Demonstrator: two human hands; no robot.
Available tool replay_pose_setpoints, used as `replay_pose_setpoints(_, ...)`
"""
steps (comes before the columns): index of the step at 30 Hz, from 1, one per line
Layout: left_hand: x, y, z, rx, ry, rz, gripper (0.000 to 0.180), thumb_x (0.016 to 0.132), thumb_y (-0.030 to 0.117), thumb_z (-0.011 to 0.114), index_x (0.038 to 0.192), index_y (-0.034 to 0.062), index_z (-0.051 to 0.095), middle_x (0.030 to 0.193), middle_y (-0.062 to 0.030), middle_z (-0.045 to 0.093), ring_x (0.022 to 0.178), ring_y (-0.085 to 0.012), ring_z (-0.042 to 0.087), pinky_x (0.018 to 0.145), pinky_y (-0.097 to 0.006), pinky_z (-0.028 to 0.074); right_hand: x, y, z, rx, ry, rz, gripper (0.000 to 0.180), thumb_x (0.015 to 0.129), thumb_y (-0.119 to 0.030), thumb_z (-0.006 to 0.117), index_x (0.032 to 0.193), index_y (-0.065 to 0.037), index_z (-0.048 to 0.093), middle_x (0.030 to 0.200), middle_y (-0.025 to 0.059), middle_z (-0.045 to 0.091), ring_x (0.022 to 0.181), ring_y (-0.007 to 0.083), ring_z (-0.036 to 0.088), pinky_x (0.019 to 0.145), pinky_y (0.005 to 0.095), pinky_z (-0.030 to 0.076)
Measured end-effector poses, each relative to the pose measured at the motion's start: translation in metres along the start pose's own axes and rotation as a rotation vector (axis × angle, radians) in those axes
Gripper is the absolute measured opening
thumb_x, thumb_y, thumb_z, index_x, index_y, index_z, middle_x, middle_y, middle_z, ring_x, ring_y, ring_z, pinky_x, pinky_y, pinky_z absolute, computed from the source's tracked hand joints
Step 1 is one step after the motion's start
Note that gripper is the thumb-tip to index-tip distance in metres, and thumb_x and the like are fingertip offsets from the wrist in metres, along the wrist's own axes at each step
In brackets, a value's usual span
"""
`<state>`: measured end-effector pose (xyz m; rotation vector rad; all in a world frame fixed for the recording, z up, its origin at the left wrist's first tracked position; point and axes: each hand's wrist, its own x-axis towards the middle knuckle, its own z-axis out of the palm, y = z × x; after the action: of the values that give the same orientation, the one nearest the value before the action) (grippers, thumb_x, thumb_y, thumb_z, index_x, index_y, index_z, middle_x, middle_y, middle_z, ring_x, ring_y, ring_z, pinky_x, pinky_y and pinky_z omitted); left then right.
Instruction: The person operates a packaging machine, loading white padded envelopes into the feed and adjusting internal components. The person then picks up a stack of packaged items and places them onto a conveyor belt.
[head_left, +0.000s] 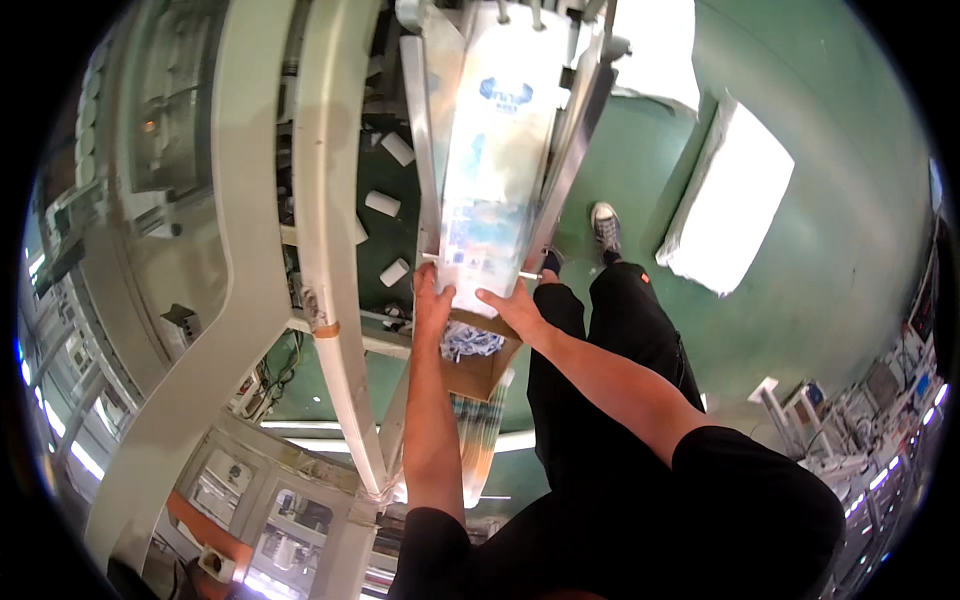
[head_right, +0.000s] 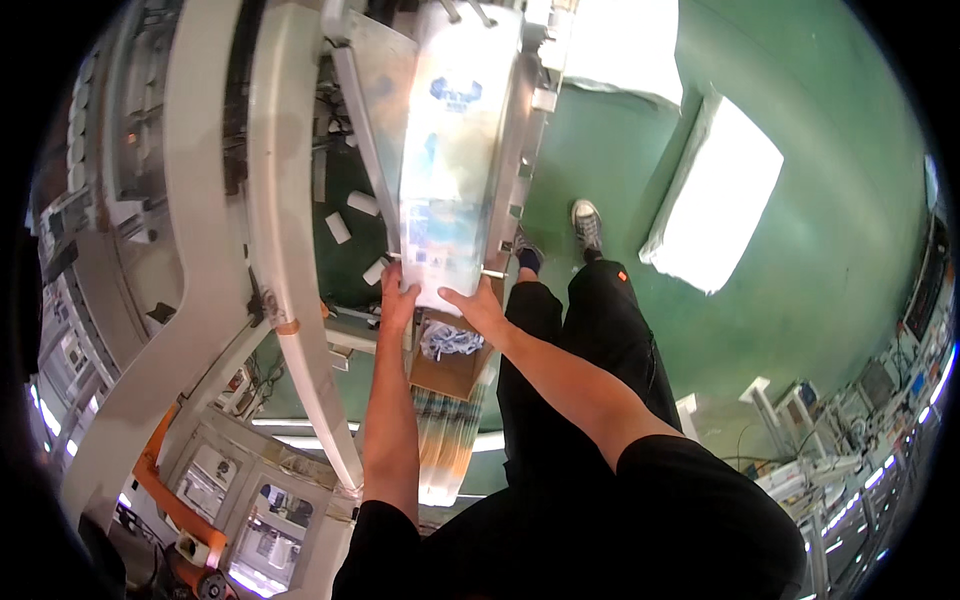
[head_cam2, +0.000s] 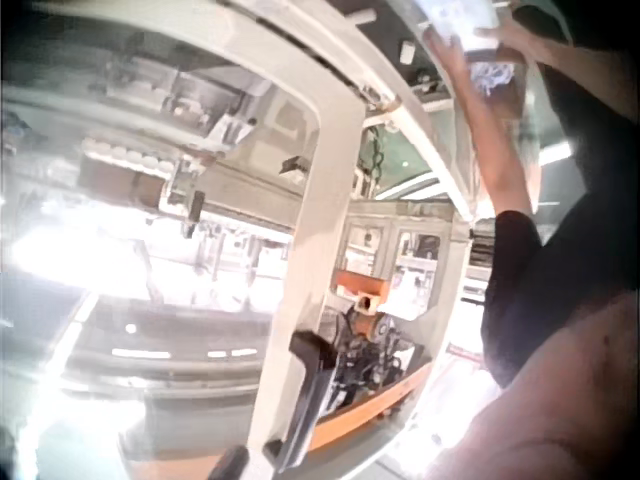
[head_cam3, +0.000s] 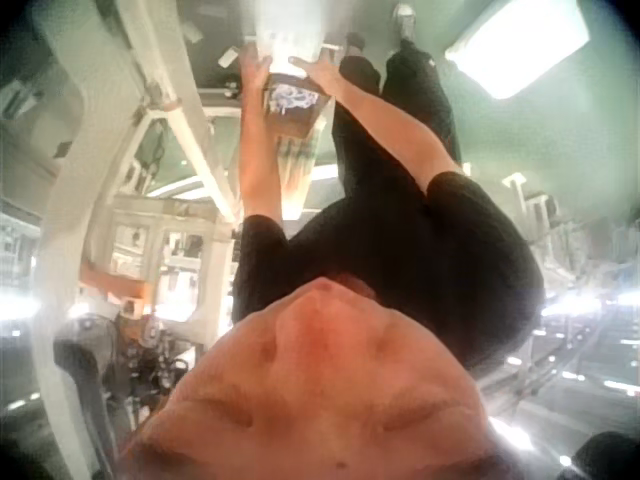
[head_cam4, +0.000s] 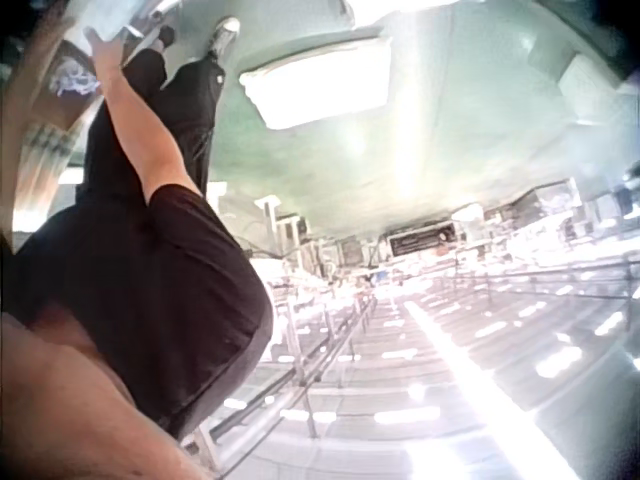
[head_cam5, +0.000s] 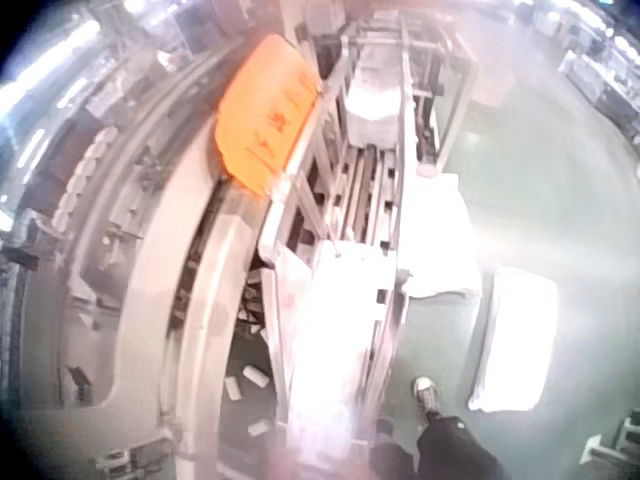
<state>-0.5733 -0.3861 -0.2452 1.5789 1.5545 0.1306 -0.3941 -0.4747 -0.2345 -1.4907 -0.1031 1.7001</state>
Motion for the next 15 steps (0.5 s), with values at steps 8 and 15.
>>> replay_pose_setpoints(8,0.016,0.019,0.018,-0.451,-0.174,-0.252,0.058,0.087,0.024,0.073,0.129,-0.0062,0.046,0.119,-0.0177,0.061,0.106,-0.0216,0.059,0.092,-0.033,0.047,-0.022,-0.014,-0.014,-0.257,0.337,0.243,0.054,0.087,-0.036,0.072,0.116,0.006,0.056,0.106,0.0191,0.068,0.097,0.0252,0.067,0.088,0.0325,0.05)
replay_pose_setpoints(15,0.007,0.038,-0.016,-0.415,-0.435,-0.543,0.04,0.086,0.026,0.074,0.112,-0.0036,0.066,0.099,-0.0093,0.071,0.087,-0.0149,0.065,0.078,-0.029,0.051,-0.033,-0.01,-0.01,-0.126,0.28,-0.059,0.033,0.088,-0.017,0.071,0.113,0.003,0.063,0.097,0.0107,0.065,0.092,0.0225,0.064,0.082,0.0315,0.049)
